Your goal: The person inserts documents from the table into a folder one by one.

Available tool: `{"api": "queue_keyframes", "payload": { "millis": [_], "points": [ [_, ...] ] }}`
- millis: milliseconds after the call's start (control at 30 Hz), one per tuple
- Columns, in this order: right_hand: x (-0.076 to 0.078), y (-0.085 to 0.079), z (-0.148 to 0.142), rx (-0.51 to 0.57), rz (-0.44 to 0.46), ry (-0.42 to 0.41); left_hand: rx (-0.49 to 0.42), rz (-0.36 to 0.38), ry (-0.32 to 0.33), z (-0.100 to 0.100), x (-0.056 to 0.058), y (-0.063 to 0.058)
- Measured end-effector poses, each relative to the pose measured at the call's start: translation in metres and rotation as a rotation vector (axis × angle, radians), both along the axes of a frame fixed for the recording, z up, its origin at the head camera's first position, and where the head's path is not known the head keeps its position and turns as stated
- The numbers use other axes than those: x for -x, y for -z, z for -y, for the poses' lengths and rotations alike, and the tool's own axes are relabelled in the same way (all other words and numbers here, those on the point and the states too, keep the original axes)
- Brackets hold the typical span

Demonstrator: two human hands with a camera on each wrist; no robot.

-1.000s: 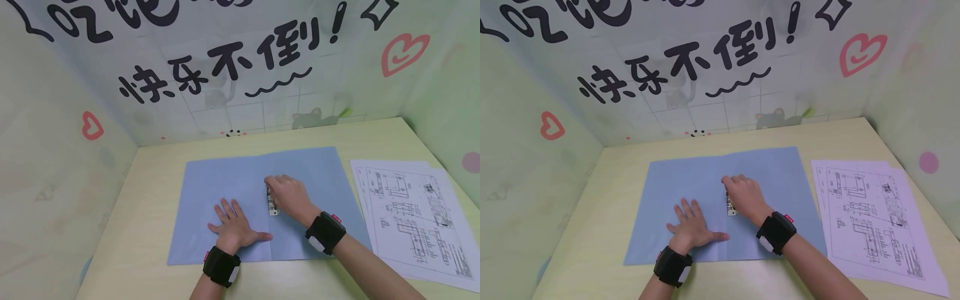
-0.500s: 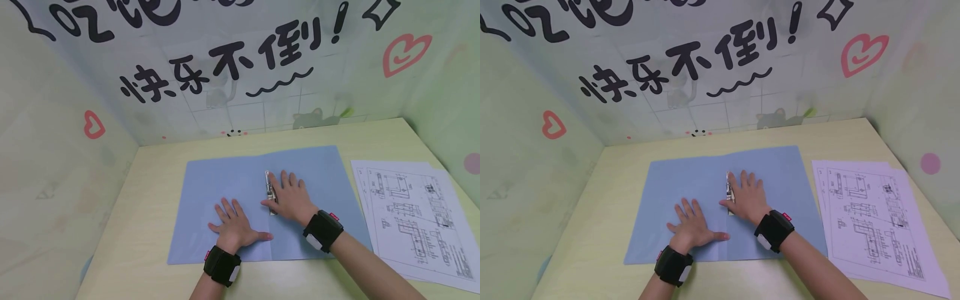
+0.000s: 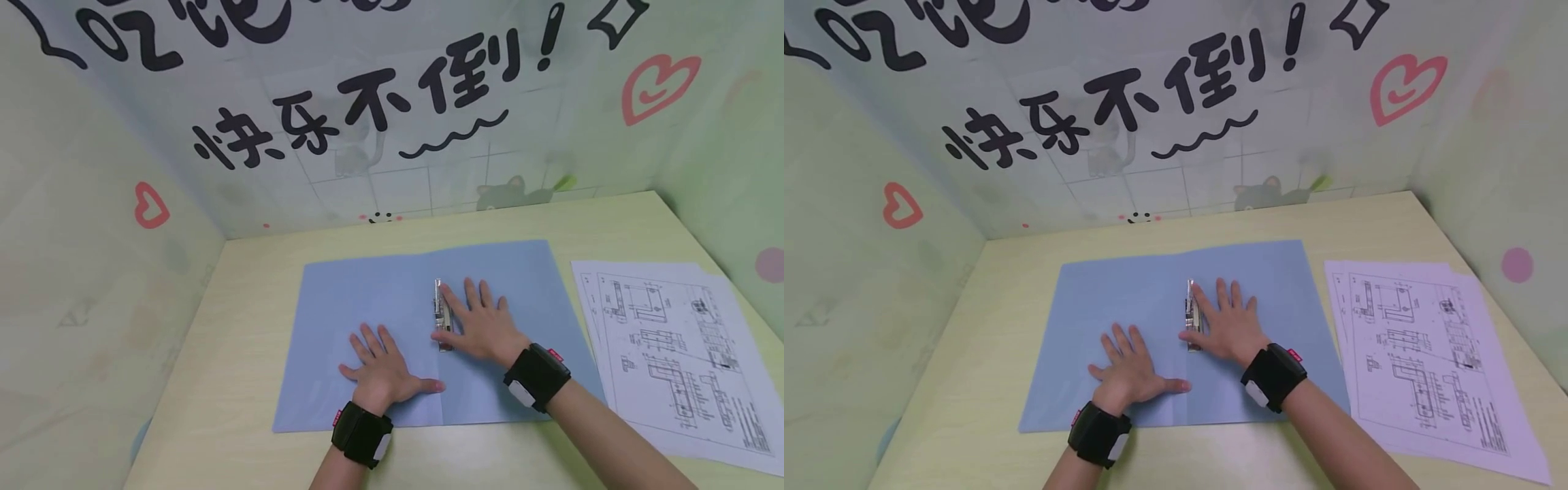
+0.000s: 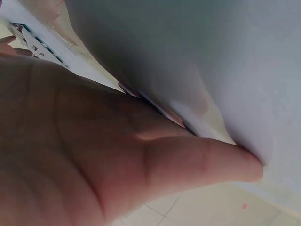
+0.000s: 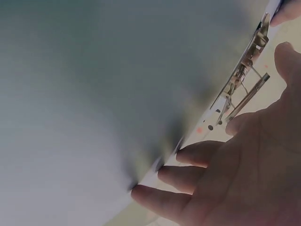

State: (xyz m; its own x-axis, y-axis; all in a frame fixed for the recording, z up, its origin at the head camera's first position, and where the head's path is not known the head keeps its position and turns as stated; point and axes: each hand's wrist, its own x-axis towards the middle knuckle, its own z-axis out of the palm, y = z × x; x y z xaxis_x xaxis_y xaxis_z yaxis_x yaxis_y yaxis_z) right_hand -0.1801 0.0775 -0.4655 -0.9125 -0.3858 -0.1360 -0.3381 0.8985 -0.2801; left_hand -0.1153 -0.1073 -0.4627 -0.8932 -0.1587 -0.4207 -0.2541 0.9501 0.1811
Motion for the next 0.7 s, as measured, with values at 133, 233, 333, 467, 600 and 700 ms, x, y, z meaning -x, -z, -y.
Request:
{"api": "queue_keyframes", "payload": {
  "millis": [133,233,333,467,600,700],
  "points": [
    [0.001,-0.001,-0.011,0.02,0.014,-0.006,0.02,0.017,0.001,0.0,0.0,0.001],
    [0.002,-0.001,-0.021,0.03,-0.011,-0.004,0.025,0.019,-0.001,0.001,0.001,0.002],
    [0.004,-0.003,-0.03,0.047,-0.049,0.004,0.022,0.013,-0.002,0.001,0.001,0.002],
    [0.007,-0.008,-0.045,0.077,-0.097,0.029,0.017,0.008,0.002,0.001,0.002,0.002],
    [0.009,-0.013,-0.064,0.111,-0.149,0.046,0.017,0.01,0.003,0.0,0.001,0.002],
    [0.009,-0.016,-0.083,0.131,-0.182,0.042,0.02,0.011,0.005,0.0,0.001,0.001]
  ]
}}
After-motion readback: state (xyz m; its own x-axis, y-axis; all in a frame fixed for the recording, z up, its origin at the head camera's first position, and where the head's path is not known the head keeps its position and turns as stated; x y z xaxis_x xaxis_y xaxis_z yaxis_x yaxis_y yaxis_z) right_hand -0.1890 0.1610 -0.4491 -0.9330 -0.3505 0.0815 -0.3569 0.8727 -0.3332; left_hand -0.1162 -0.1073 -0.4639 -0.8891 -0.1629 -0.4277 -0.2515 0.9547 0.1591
